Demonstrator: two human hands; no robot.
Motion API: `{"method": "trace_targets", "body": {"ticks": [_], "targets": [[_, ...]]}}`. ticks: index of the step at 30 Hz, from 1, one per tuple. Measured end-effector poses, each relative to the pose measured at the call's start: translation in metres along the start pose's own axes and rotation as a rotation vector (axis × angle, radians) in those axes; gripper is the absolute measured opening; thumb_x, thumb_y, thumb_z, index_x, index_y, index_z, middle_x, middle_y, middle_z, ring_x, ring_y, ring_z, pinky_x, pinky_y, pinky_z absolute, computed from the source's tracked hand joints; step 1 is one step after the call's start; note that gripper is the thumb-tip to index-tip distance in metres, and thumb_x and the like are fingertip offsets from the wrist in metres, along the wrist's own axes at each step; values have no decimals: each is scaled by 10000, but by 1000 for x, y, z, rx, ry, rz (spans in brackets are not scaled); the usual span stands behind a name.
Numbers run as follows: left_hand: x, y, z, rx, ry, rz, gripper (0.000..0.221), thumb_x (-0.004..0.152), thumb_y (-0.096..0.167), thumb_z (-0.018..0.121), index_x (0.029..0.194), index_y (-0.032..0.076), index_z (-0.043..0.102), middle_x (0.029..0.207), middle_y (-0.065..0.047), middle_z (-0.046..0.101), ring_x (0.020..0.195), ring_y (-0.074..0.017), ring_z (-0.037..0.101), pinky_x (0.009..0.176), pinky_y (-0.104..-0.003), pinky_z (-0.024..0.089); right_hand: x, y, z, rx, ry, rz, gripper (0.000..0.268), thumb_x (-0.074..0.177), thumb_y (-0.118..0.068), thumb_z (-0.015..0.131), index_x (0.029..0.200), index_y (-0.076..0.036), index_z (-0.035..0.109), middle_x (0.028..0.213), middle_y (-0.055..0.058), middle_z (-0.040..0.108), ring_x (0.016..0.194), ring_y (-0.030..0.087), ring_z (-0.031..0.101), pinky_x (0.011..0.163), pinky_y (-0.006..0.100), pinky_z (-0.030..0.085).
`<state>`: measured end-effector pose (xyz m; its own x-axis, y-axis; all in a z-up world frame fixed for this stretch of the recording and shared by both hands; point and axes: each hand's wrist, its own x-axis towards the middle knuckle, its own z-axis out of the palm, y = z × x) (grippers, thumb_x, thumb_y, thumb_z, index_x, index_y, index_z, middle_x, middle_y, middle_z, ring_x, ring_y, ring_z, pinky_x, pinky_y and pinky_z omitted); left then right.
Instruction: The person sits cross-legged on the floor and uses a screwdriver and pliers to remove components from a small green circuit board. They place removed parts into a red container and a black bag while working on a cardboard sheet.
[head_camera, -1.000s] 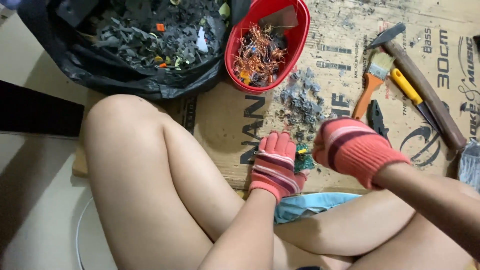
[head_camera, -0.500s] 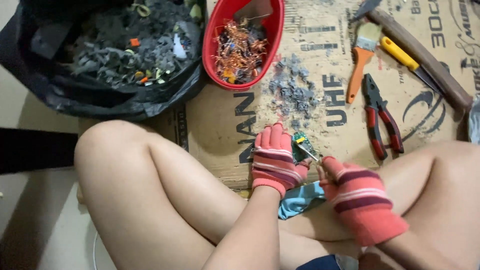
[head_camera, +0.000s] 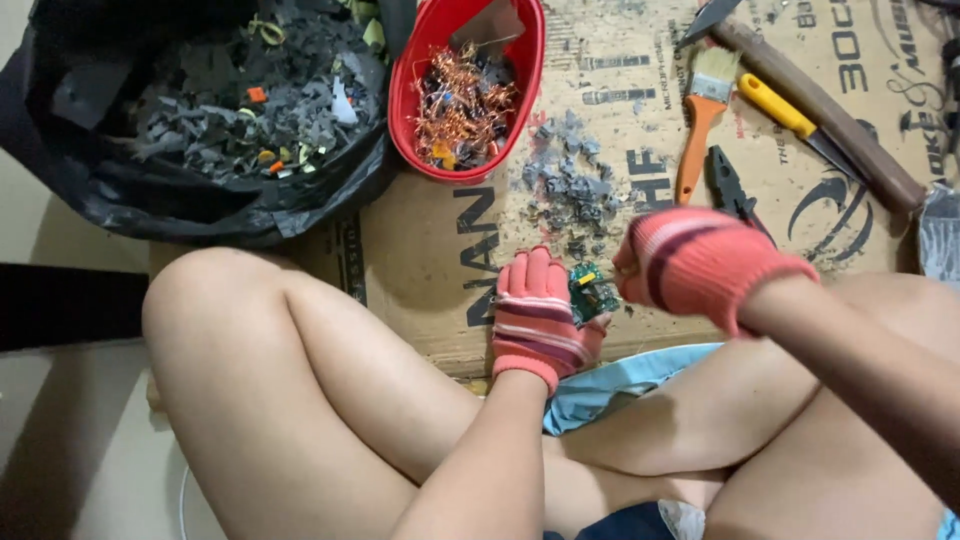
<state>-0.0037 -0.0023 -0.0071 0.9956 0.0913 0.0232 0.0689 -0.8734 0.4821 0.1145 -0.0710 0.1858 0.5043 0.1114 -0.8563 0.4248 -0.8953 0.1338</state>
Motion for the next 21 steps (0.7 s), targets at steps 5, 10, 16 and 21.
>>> {"method": "trace_targets", "body": {"ticks": [5,10,16,21], "targets": [[1,1,-2,-32,-6,-11,799,623,607,728,1196,59,618,1275,-148,559,1272,-339,511,1136,-488,356,7,-5,16,-491,-37,-69,197,945,-207,631,1123,-220,713,1003,19,743,903,189,707,974,321,593],[1,3,-6,-79,47,28,772,559,532,789,1136,44,631,1271,-165,555,1264,-359,510,1116,-508,362,53,37,107,238,73,165,318,834,-393,698,1147,-359,740,1010,81,808,1076,286,752,914,454,634],[-7,1,-11,-98,64,19,714,545,502,772,1067,34,635,1208,-159,551,1227,-367,523,1103,-506,367,30,14,146,309,248,284,348,829,-472,638,1166,-397,677,839,129,757,930,293,774,800,431,646],[-2,4,-14,-95,69,33,715,541,471,813,1069,19,643,1225,-167,549,1233,-387,516,1103,-516,358,14,6,154,452,331,255,379,890,-364,620,1266,-332,652,862,112,774,864,273,777,803,413,648]]}}
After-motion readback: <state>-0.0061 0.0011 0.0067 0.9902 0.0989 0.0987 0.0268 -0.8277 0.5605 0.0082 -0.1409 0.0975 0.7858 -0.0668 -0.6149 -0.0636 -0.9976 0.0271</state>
